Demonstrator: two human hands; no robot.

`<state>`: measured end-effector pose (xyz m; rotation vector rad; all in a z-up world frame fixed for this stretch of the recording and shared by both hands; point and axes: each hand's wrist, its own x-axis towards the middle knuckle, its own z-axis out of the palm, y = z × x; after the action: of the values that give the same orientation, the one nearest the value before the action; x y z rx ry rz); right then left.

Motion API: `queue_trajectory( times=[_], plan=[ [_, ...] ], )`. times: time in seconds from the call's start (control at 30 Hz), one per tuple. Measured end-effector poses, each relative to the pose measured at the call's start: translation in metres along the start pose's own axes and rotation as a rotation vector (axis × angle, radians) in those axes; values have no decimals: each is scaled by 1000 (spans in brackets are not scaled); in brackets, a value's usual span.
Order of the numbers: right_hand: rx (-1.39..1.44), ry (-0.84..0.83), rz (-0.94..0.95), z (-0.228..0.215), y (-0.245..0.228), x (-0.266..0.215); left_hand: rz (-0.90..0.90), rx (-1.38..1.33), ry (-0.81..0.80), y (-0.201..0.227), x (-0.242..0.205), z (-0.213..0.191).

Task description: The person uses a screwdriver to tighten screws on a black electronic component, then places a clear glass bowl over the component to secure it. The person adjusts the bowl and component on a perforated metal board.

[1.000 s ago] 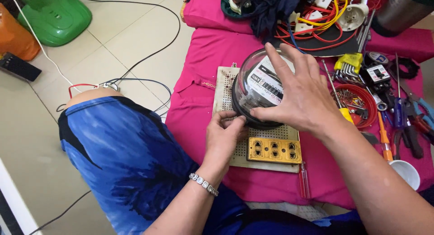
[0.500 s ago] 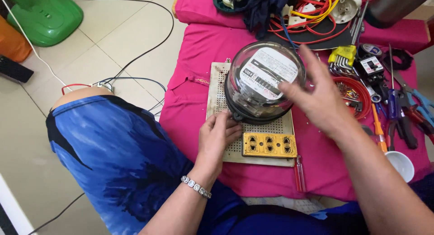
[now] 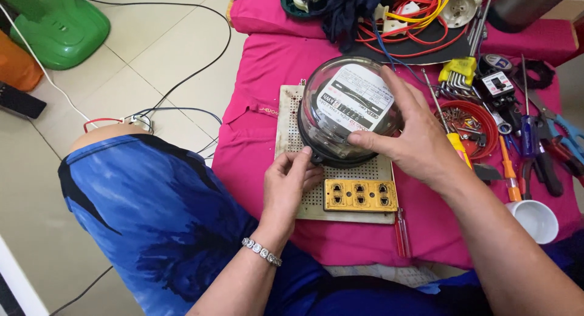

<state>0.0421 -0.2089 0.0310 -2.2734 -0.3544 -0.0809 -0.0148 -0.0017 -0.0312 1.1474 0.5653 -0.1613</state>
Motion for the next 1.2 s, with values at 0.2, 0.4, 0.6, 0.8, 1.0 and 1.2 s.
queue_trajectory(
  times=[0.2,0.4,0.6,0.8,1.0,1.2],
  plan=[
    [26,-3,-7,-3,-4,-1,18,5,-6,-2,1,0],
    [24,-14,-1,-6,-5,1,44,60,-8,-8,5,0],
    [-9,11,-10,-5,-1,0,86,95,-18,-7,5,1],
    [-8,17,-15,-4,-2,0,82,46,-16,-6,1,2],
    [-25,38,-12,1,3,0,119,110,-27,-5,1,3],
    [112,9,23,-12,2,-4,82,104,-6,-4,2,5]
  ],
)
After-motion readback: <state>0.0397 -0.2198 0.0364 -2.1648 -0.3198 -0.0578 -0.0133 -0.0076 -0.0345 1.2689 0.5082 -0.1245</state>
